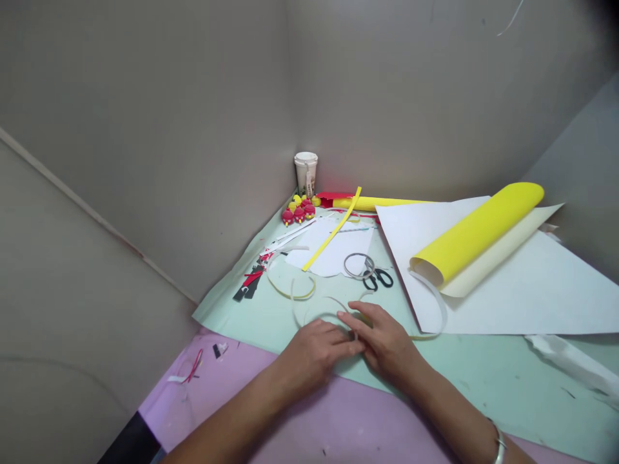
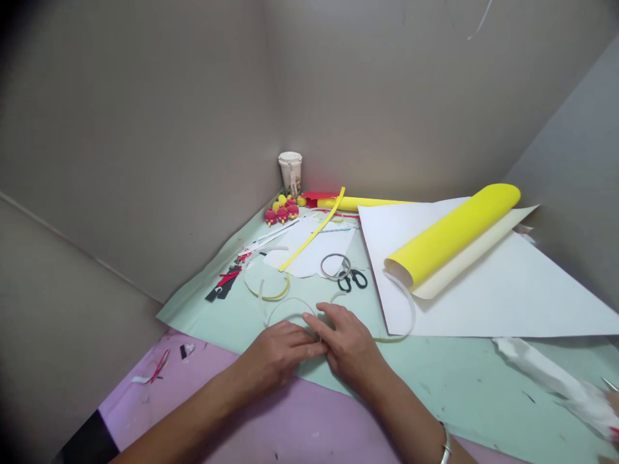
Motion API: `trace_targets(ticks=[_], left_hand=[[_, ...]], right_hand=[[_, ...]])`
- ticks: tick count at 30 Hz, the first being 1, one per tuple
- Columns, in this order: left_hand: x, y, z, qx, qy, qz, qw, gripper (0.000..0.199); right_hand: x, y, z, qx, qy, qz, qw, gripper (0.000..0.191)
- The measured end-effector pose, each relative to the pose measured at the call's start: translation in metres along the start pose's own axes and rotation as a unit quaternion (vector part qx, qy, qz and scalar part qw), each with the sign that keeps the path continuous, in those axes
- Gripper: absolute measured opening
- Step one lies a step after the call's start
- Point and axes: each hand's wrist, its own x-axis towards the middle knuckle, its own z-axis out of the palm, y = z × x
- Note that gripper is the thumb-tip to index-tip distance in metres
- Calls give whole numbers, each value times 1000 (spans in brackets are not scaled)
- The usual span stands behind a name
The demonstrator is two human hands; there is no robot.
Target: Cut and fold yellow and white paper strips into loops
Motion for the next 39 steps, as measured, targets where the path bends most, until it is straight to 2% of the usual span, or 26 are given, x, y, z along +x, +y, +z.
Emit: trace_targets(ticks=[3, 7, 10, 14, 18, 21, 28, 33, 36, 39], left_hand=[[-3, -2, -1, 19, 1, 14, 1000, 39], [-12, -12, -1, 61, 29, -30, 997, 51], [-17, -24, -4, 77, 67, -57, 993, 48], [-18, -41, -20, 102, 100, -71, 987, 34], [-19, -58, -38, 123, 107, -99, 982, 36], [-24, -71, -44, 134, 109, -117, 978, 37], [-37, -94, -37, 158, 96, -176, 967, 40], [-44, -105, -32, 150, 117, -222, 956, 45], [-45, -106, -32, 124, 124, -243, 954, 54], [-43, -97, -35, 63, 138, -271, 950, 56]], right_hand=[[1, 0, 0, 2, 17, 7, 1000, 40], [2, 2, 0, -27, 39, 58, 997, 31], [3, 3, -2, -44, 47, 86, 994, 29], [3, 5, -2, -51, 58, 94, 993, 26], [2, 6, 0, -56, 68, 97, 991, 22], [1, 7, 2, -59, 67, 98, 991, 22], [2, 4, -1, -59, 38, 106, 992, 22], [2, 2, -3, -51, 31, 106, 993, 19], [2, 3, -2, -52, 35, 101, 993, 19], [0, 5, 0, -56, 40, 94, 993, 18]])
